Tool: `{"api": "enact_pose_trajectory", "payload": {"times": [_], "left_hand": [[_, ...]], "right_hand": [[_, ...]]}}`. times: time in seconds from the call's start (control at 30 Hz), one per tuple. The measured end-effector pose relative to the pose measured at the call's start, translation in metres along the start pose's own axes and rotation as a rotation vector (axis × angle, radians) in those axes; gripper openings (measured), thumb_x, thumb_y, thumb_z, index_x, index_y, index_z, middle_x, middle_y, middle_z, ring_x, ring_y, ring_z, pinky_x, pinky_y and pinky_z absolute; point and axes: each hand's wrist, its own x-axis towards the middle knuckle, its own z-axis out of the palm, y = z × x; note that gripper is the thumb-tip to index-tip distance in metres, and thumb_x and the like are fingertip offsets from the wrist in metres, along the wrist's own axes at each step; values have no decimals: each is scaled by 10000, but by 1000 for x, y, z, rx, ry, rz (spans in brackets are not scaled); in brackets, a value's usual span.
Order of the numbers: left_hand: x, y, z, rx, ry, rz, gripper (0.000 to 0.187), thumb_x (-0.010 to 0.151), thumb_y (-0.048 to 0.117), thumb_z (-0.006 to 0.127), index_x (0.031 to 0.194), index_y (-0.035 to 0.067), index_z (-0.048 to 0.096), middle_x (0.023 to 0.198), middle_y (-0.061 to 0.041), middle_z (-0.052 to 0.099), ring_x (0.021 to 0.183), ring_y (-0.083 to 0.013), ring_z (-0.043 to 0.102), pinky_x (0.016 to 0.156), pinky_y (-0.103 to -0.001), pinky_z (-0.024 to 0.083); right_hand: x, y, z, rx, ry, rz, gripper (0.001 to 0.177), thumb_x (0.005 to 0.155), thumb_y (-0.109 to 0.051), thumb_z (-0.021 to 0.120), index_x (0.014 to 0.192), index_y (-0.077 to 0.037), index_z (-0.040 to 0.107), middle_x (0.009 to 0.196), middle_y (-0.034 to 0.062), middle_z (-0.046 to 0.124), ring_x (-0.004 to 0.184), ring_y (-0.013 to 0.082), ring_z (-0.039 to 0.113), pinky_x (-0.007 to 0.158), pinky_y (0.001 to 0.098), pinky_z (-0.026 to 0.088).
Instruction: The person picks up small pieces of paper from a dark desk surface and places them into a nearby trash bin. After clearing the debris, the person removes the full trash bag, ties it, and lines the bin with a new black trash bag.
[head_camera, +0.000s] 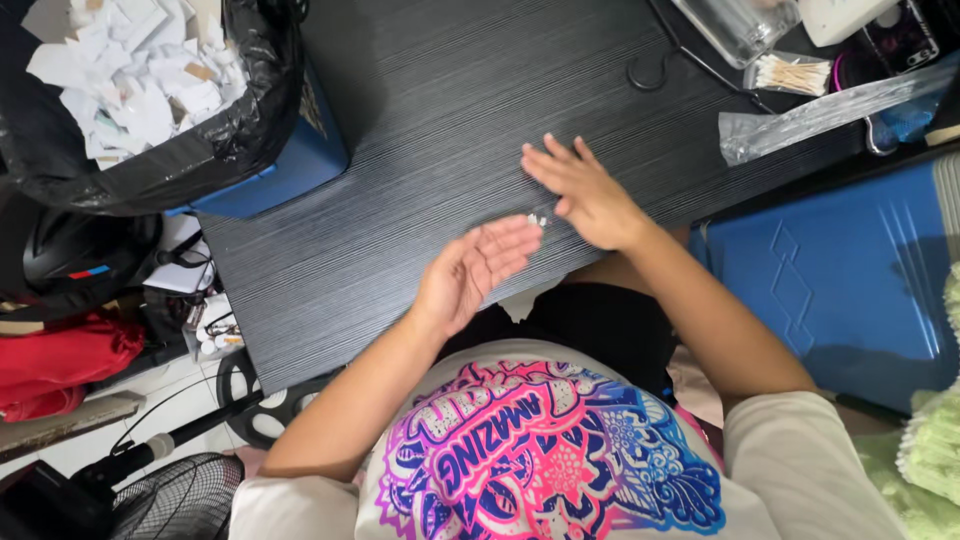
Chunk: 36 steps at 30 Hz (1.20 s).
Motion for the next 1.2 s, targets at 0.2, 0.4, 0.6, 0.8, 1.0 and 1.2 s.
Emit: {"api": "enact_pose_trajectory", "payload": {"times": [0.2, 0.4, 0.6, 0.8, 1.0, 1.2], "left_hand": [[-13, -60, -9, 56, -130, -284, 573, 1029, 246, 374, 1523, -39, 433, 1517, -199, 542, 1385, -295, 537, 1171, -405, 400], [-25, -99, -77, 198, 67, -442, 579, 1043, 347, 379, 1514, 14, 428, 1532, -181, 518, 1378, -270, 527, 1144, -407, 391], [-18, -112, -105, -202, 342, -160, 621, 1057, 480, 393, 1486, 33, 443, 1457, -177, 570, 1332, -335, 571, 1144, -458, 435], [3, -112, -82, -422, 210, -41, 607, 1044, 470, 448, 1496, 65, 445, 1488, -136, 546, 1355, -351, 547, 1186, -516, 397], [16, -118, -71, -522, 88, -34, 592, 1062, 486, 479, 1501, 90, 452, 1455, -112, 556, 1356, -340, 555, 1211, -510, 408], [13, -127, -74, -662, -44, -2, 620, 1104, 529, 512, 1525, 77, 463, 1465, -162, 584, 1302, -291, 594, 1176, -445, 457]], "right_hand": [[-2, -15, 11, 35, -93, -46, 963, 946, -770, 150, 1530, -72, 466, 1636, 103, 408, 1561, 342, 287, 1283, 566, 155], [-2, -13, 7, 224, 34, -109, 928, 965, -739, 144, 1505, -86, 523, 1581, 96, 504, 1552, 335, 354, 1292, 544, 188], [-3, -19, 13, 113, -56, -55, 872, 964, -739, 203, 1488, -127, 537, 1574, 71, 512, 1538, 320, 362, 1286, 546, 193], [-3, -30, 23, 58, -58, -241, 720, 926, -516, 430, 1538, -141, 490, 1625, 62, 452, 1556, 310, 324, 1284, 544, 189], [-10, -42, 33, 96, -153, -253, 705, 954, -471, 424, 1552, -101, 472, 1629, 95, 441, 1546, 301, 317, 1275, 547, 183], [-24, -54, 40, 408, -207, -296, 908, 951, -712, 226, 1559, -85, 472, 1642, 96, 449, 1588, 309, 319, 1312, 509, 186]]}}
